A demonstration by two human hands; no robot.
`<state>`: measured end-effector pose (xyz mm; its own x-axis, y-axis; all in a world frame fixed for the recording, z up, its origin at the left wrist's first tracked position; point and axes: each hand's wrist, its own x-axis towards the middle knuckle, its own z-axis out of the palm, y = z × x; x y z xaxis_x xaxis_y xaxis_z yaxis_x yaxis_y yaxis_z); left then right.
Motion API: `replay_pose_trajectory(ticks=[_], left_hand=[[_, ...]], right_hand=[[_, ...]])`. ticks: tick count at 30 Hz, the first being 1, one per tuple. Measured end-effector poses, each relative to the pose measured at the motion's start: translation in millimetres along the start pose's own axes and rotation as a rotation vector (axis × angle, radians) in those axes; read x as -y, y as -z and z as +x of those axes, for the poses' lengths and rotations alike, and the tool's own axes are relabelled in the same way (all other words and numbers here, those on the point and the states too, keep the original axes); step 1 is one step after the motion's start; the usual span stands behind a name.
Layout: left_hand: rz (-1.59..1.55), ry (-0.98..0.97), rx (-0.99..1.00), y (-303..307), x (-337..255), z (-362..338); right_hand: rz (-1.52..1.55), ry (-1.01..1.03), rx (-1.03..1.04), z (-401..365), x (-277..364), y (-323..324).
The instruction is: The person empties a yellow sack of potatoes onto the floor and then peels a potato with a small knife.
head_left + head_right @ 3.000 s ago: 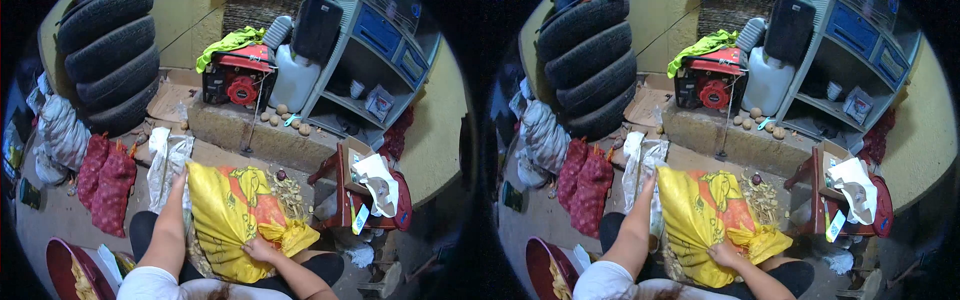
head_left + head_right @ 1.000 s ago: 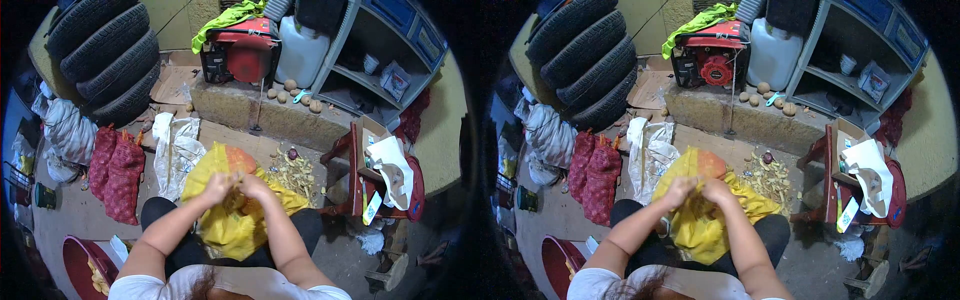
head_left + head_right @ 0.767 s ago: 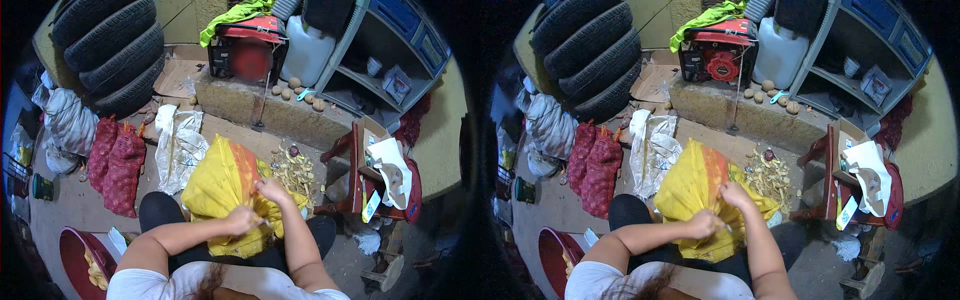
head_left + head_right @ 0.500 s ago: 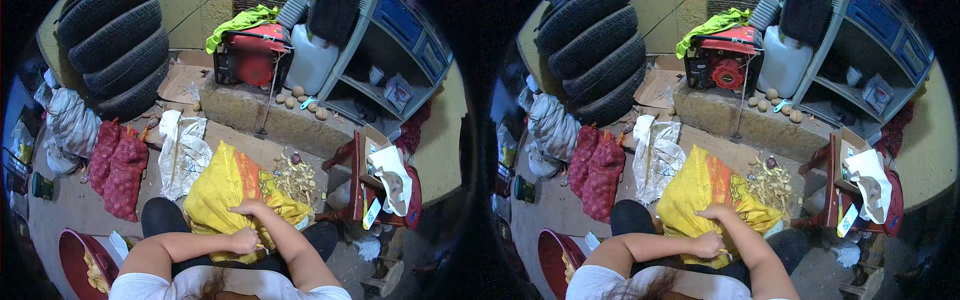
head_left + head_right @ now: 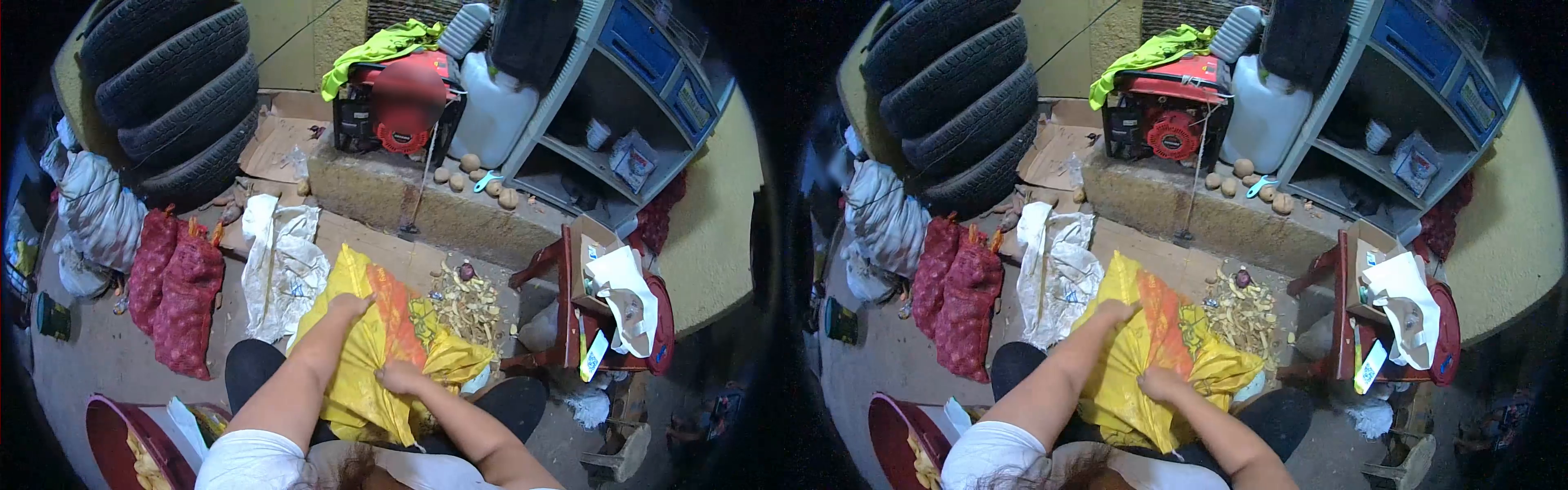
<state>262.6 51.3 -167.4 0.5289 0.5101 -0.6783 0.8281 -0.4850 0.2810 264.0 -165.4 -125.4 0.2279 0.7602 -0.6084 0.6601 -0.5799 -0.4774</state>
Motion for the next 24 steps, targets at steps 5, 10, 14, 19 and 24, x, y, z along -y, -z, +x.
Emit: replay_pose_trajectory(ticks=[5, 10, 14, 19, 24], left_hand=[[0.148, 0.156, -0.058, 9, -7, 18], [0.166, 0.044, -0.047, -23, 7, 63], [-0.192, 0.027, -0.094, -24, 27, 67], [-1.242, -0.07, -0.132, -4, -5, 32], [-0.439, -0.373, -0.172, 62, -26, 33]], right_hand=[[0.034, -0.041, 0.046, -23, 8, 3], [0.118, 0.007, 0.029, -16, -3, -3], [0.244, 0.028, -0.011, -10, -12, -8], [0.954, -0.019, -0.167, -36, 13, 27], [1.268, 0.061, -0.258, 12, -1, -9]])
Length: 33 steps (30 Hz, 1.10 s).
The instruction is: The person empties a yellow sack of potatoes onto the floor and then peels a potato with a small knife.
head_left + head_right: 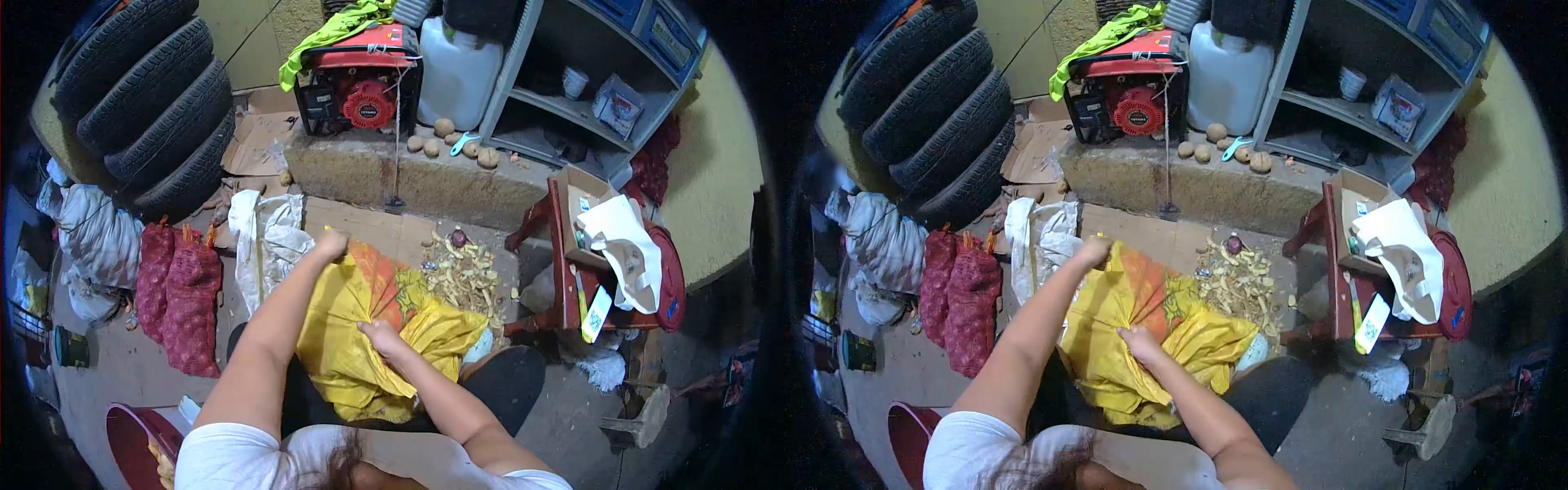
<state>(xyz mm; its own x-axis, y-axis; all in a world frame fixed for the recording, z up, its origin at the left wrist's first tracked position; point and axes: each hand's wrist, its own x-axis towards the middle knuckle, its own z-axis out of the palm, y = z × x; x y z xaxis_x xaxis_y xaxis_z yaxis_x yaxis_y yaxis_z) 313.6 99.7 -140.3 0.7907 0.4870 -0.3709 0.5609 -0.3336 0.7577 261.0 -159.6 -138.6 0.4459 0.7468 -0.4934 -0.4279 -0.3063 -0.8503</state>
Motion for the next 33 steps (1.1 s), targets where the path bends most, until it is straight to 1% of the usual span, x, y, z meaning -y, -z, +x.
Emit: replay_pose_trajectory(ticks=[2, 3, 4, 6, 7, 8, 9, 10, 11, 12, 13, 14, 15, 16, 17, 18, 19, 20, 21, 22, 23, 25, 26, 27, 28, 29, 30, 31, 32, 33], left_hand=[[0.11, 0.33, 0.165, 5, -23, -50], [0.202, 0.394, 0.378, -8, -24, -71], [0.293, 0.45, 0.588, -27, -22, -90], [0.3, 0.466, 0.408, -64, -9, -113], [0.13, 0.482, 0.306, -74, 0, -116], [-0.042, 0.5, 0.211, -82, 18, -117], [0.147, 0.284, 0.179, -92, 64, -99], [0.333, 0.062, 0.144, -99, 98, -80], [0.19, 0.248, 0.105, -91, 80, -89], [0.046, 0.436, 0.065, -82, 59, -102], [0.049, 0.427, 0.079, -84, 76, -89], [0.117, 0.428, 0.076, -85, 107, -70], [0.183, 0.427, 0.068, -88, 125, -60], [0.183, 0.417, 0.069, -87, 122, -64], [0.237, 0.379, 0.01, -83, 114, -71], [0.289, 0.341, -0.049, -84, 109, -76], [0.347, 0.276, -0.046, -87, 122, -70], [0.343, 0.269, -0.043, -85, 107, -77], [0.294, 0.291, -0.042, -78, 77, -98], [0.242, 0.315, -0.044, -75, 59, -110], [0.286, 0.277, -0.068, -75, 60, -110], [0.229, 0.308, -0.057, -73, 55, -111], [0.18, 0.339, -0.044, -71, 55, -111], [0.183, 0.338, -0.043, -74, 70, -102], [0.274, 0.293, -0.038, -79, 96, -88], [0.366, 0.248, -0.034, -81, 111, -81], [0.368, 0.249, -0.031, -80, 93, -90], [0.329, 0.325, 0.042, -79, 72, -99], [0.288, 0.405, 0.114, -76, 59, -107], [0.288, 0.416, 0.109, -81, 72, -98]], right_hand=[[-0.323, 0.065, 0.036, 1, -6, 5], [-0.426, 0.053, 0.044, -15, 15, 3], [-0.426, 0.055, 0.028, -15, 11, 5], [-0.646, 0.054, 0.029, -8, 2, 6], [-0.788, 0.119, 0.124, -10, 8, 10], [-0.788, 0.112, 0.102, -4, 3, 16], [-0.906, 0.176, -0.079, 9, -7, 24], [-1.017, 0.239, -0.264, 17, -12, 32], [-0.947, -0.093, -0.328, -11, 48, 42], [-0.923, -0.119, -0.417, -26, 88, 70], [-0.929, -0.141, -0.711, -36, 115, 101], [-0.829, -0.126, -0.859, -57, 152, 129], [-0.914, -0.098, -0.888, -75, 178, 163], [-0.946, -0.106, -1.136, -71, 177, 201], [-1.029, -0.169, -1.169, -74, 180, 240], [-1.055, -0.198, -1.27, -80, 184, 266], [-1.061, -0.297, -1.297, -83, 184, 291], [-1.072, -0.361, -1.274, -93, 186, 302], [-1.181, -0.366, -1.269, -97, 180, 318], [-1.292, -0.368, -1.261, -98, 171, 334], [-1.298, -0.364, -1.265, -101, 165, 346], [-1.553, -0.301, -1.123, -105, 152, 362], [-1.552, -0.302, -1.125, -107, 150, 361], [-1.623, -0.209, -1.197, -111, 150, 356], [-1.691, -0.113, -1.266, -114, 150, 349], [-1.636, -0.057, -1.312, -113, 154, 339], [-1.583, -0.001, -1.357, -108, 160, 327], [-1.567, 0.109, -1.433, -97, 159, 317], [-1.511, 0.151, -1.355, -93, 166, 292], [-1.504, 0.329, -1.267, -79, 160, 281]])
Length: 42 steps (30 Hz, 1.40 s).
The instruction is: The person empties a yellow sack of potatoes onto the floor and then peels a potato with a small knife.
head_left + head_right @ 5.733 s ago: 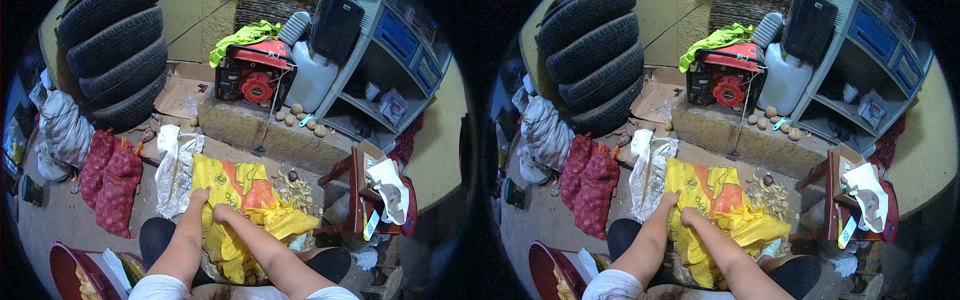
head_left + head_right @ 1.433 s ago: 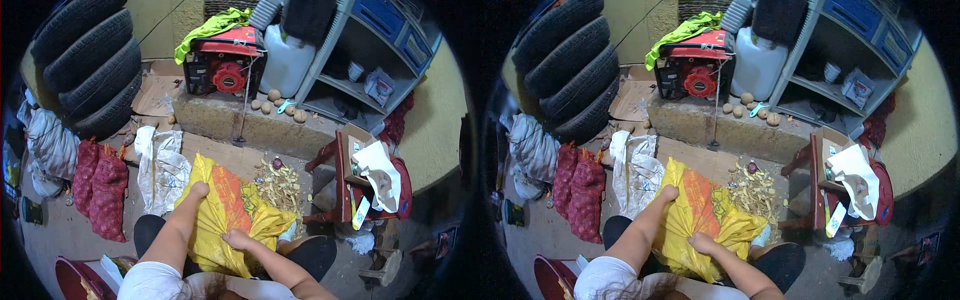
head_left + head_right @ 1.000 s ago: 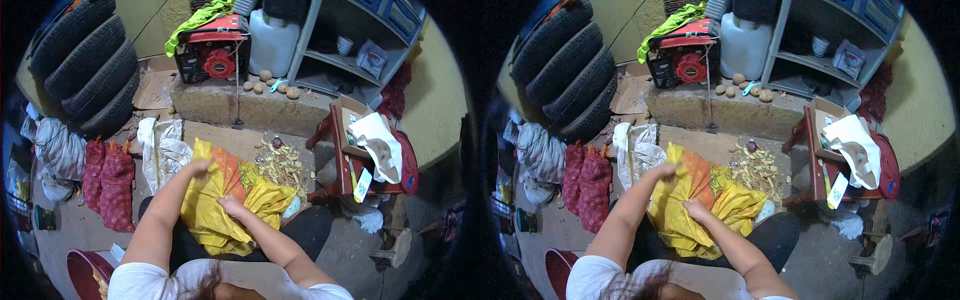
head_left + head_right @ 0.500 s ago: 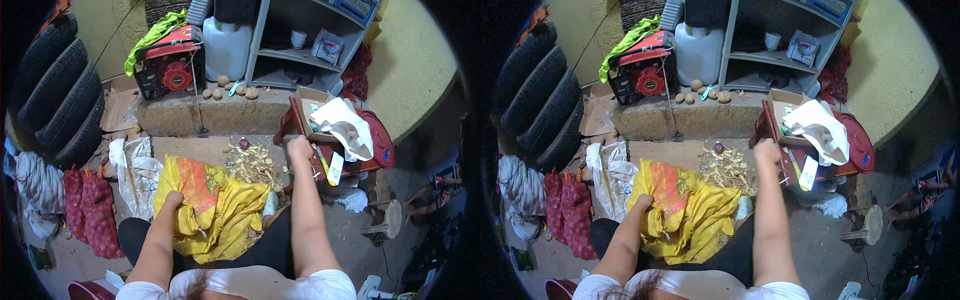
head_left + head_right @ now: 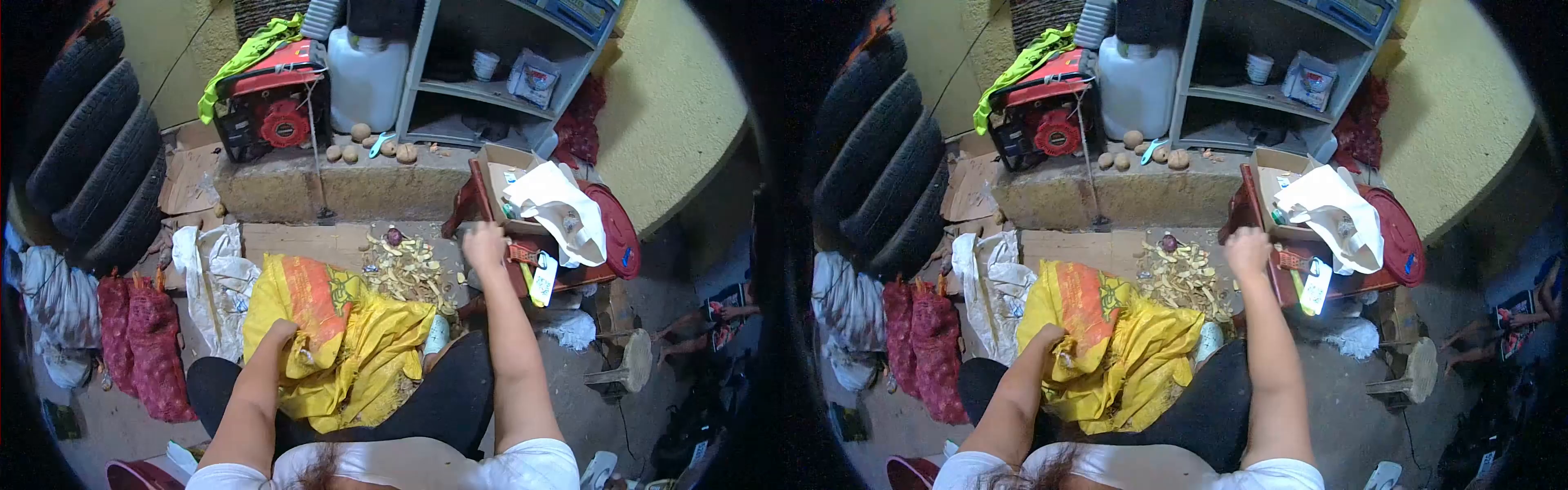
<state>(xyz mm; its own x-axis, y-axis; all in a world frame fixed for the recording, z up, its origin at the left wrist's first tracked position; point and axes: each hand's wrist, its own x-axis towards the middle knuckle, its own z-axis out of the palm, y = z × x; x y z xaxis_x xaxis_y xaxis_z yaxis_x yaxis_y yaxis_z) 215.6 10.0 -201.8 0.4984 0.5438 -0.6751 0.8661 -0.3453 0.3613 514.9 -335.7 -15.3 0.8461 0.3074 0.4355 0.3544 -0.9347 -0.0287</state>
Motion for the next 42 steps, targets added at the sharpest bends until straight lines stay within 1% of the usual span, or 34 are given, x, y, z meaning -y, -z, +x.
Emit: replay_pose_trajectory(ticks=[1, 2, 3, 4, 5, 6, 7, 8, 9, 10, 11, 12, 13, 14, 15, 17, 18, 19, 21, 22, 24, 27, 29, 31, 32, 33, 34, 35, 37, 38, 39, 40, 41, 42], left_hand=[[0.157, -0.172, 0.001, -12, 9, 24], [0.312, -0.339, 0.004, -15, 21, 36], [0.252, -0.263, -0.002, -10, 15, 27], [0.189, -0.188, -0.01, -2, 3, 15], [0.18, -0.167, -0.016, 4, 6, 14], [0.237, -0.271, -0.008, 10, 10, 13], [0.296, -0.379, -0.004, 14, 13, 11], [0.34, -0.408, -0.046, 19, 8, -13], [0.386, -0.44, -0.09, 22, -1, -36], [0.518, -0.482, -0.085, 12, 5, -37], [0.686, -0.586, -0.04, 2, 10, -40], [0.383, -0.445, -0.086, -16, 18, -43], [0.284, -0.33, -0.04, -15, 8, -69], [0.125, -0.215, -0.078, 2, -15, -122], [0.134, -0.184, -0.079, -5, -11, -130], [0.17, -0.197, -0.042, -8, -11, -149], [0.171, -0.222, -0.033, -13, -6, -148], [0.168, -0.22, -0.022, -16, -4, -147], [0.153, -0.191, -0.025, -12, -8, -150], [0.165, -0.191, -0.009, -7, -10, -151], [0.163, -0.182, 0.009, -3, -12, -148], [0.096, -0.172, 0.01, 2, -12, -146], [0.132, -0.184, 0.057, 8, -16, -148], [0.08, -0.208, 0.041, 3, -12, -141], [0.045, -0.216, 0.03, 3, -12, -140], [0.01, -0.224, 0.016, 4, -12, -140], [-0.055, -0.262, -0.044, -4, -9, -136], [-0.061, -0.261, -0.049, -1, -11, -138], [-0.201, -0.385, -0.128, 6, -21, -142], [-0.314, -0.457, -0.205, 8, -25, -141], [-0.327, -0.459, -0.209, 10, -31, -140], [-0.47, -0.471, -0.199, 12, -37, -139], [-0.608, -0.481, -0.184, 16, -42, -139], [-0.674, -0.492, -0.134, 24, -48, -142]], right_hand=[[0.113, 0.027, 0.123, -5, 29, 5], [0.264, -0.013, 0.47, -10, 58, 17], [0.316, 0.028, 0.732, -18, 88, 20], [0.44, 0.015, 0.856, -34, 117, 18], [0.568, 0.067, 0.996, -52, 144, 31], [0.597, 0.157, 1.061, -76, 167, 8], [0.623, 0.207, 1.132, -92, 190, 15], [0.649, 0.259, 1.198, -102, 210, 23], [0.653, 0.282, 1.191, -108, 225, 16], [0.699, 0.226, 1.179, -113, 240, 1], [0.745, 0.166, 1.168, -114, 253, -8], [0.746, 0.182, 1.165, -111, 265, -10], [0.698, 0.206, 1.222, -108, 277, -11], [0.648, 0.231, 1.281, -108, 292, -13], [0.649, 0.251, 1.282, -116, 309, -31], [0.483, 0.306, 1.052, -144, 343, -79], [0.383, 0.275, 1.066, -143, 353, -72], [0.393, 0.293, 1.059, -138, 365, -64], [0.186, 0.293, 1.22, -129, 387, -57], [0.189, 0.31, 1.214, -127, 397, -61], [0.014, 0.344, 1.223, -136, 405, -77], [0.053, 0.333, 1.243, -150, 411, -153], [0.039, 0.353, 1.287, -146, 410, -164], [0.246, 0.228, 1.195, -141, 400, -161], [0.239, 0.237, 1.197, -139, 395, -161], [0.38, 0.18, 1.165, -136, 389, -161], [0.521, 0.12, 1.126, -133, 385, -160], [0.518, 0.127, 1.124, -129, 380, -158], [0.828, 0.001, 1.237, -126, 368, -155], [1.115, -0.1, 1.227, -130, 364, -148], [1.104, -0.089, 1.226, -127, 359, -142], [1.123, -0.172, 1.26, -123, 351, -136], [1.143, -0.262, 1.294, -117, 347, -110], [1.132, -0.257, 1.295, -111, 342, -92]])
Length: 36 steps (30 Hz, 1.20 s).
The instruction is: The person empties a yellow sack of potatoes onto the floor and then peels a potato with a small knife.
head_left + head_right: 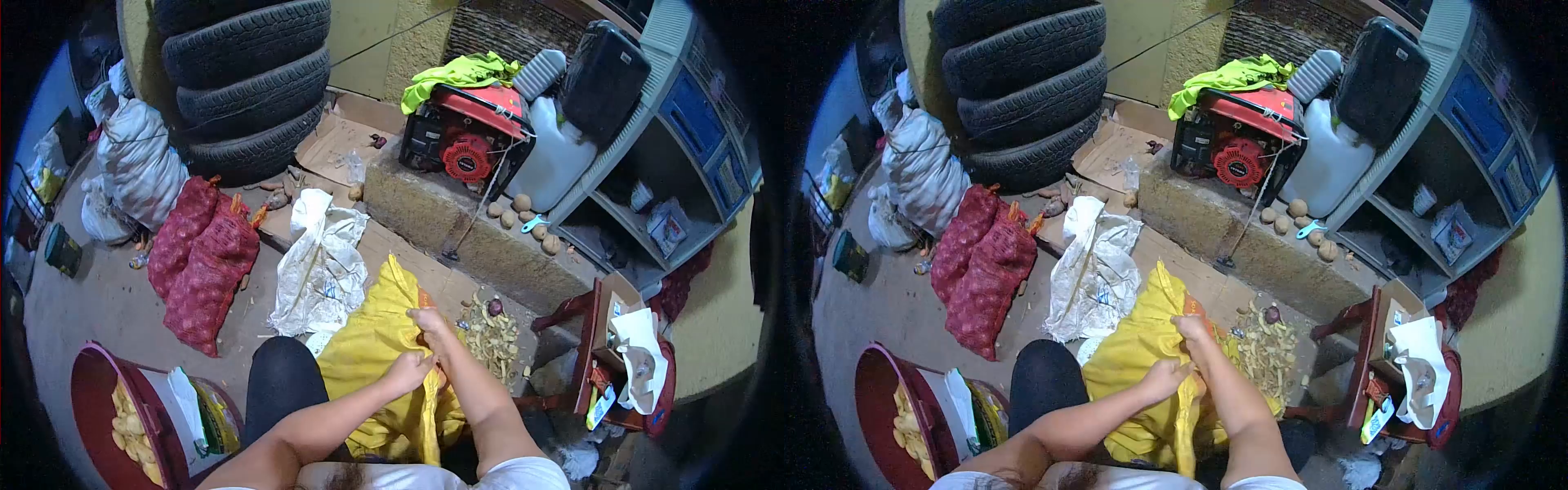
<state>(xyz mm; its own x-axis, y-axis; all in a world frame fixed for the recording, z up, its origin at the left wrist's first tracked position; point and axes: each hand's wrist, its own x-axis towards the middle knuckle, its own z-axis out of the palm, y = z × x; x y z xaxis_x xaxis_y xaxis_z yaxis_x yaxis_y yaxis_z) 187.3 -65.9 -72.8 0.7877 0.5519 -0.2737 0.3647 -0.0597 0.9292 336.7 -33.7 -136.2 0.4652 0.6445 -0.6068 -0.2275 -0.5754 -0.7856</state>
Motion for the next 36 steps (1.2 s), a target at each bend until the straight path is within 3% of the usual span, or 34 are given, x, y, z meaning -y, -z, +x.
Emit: replay_pose_trajectory(ticks=[2, 5, 7, 8, 9, 11, 13, 14, 15, 17, 18, 20, 21, 23, 24, 25, 27, 28, 29, 31, 32, 36], left_hand=[[-0.131, -0.076, 0.006, -3, -17, 2], [-0.279, -0.167, 0.065, -13, -33, 1], [-0.302, -0.183, 0.13, -23, -40, -1], [-0.268, -0.278, 0.181, -29, -42, 0], [-0.237, -0.372, 0.235, -32, -50, -1], [0.124, -0.245, 0.339, -11, -61, -1], [0.03, -0.093, 0.28, 16, -61, -7], [0.156, -0.095, 0.204, 29, -39, -5], [0.285, -0.099, 0.122, 44, -13, -2], [0.685, 0.104, 0.312, 71, 10, -15], [0.688, 0.113, 0.317, 71, 39, -16], [0.691, 0.35, 0.32, 57, 110, -12], [0.701, 0.348, 0.318, 52, 113, -12], [0.415, 0.273, 0.128, 36, 121, -11], [0.649, 0.23, 0.033, 22, 138, -2], [0.659, 0.226, 0.034, 14, 152, 4], [0.478, 0.149, 0.004, -1, 161, 11], [0.439, 0.036, -0.168, -9, 160, 7], [0.437, 0.035, -0.163, -13, 164, 17], [0.225, 0.287, -0.299, -18, 174, 41], [0.138, 0.282, -0.429, -18, 156, 47], [0.409, 0.208, -0.413, -23, 143, 88]], right_hand=[[0.307, -0.081, 0.118, -28, 19, 13], [0.392, -0.096, 0.112, -75, 35, 44], [0.429, -0.055, -0.004, -124, 52, 61], [0.393, 0.023, 0.026, -96, 13, 94], [0.396, 0.011, 0.014, -118, 18, 99], [0.589, -0.098, -0.265, -161, 23, 111], [0.808, -0.181, -0.136, -148, -6, 143], [0.92, -0.063, -0.036, -137, -25, 155], [0.924, -0.073, -0.036, -136, -27, 160], [0.92, -0.023, -0.032, -136, -28, 162], [0.938, -0.002, -0.013, -138, -23, 157], [0.967, -0.009, 0.015, -130, -22, 152], [0.985, -0.002, 0.043, -125, -16, 149], [0.998, 0.006, 0.034, -114, -9, 142], [1.035, -0.012, 0.05, -108, -6, 139], [1.072, -0.027, 0.063, -101, -4, 137], [1.051, -0.054, 0.043, -89, 0, 133], [1.054, -0.045, 0.043, -85, 0, 130], [1.056, -0.035, 0.041, -80, 0, 129], [1.08, -0.031, 0.056, -69, 0, 130], [1.105, -0.027, 0.075, -65, 0, 130], [1.08, 0.069, 0.09, -46, -4, 128]])
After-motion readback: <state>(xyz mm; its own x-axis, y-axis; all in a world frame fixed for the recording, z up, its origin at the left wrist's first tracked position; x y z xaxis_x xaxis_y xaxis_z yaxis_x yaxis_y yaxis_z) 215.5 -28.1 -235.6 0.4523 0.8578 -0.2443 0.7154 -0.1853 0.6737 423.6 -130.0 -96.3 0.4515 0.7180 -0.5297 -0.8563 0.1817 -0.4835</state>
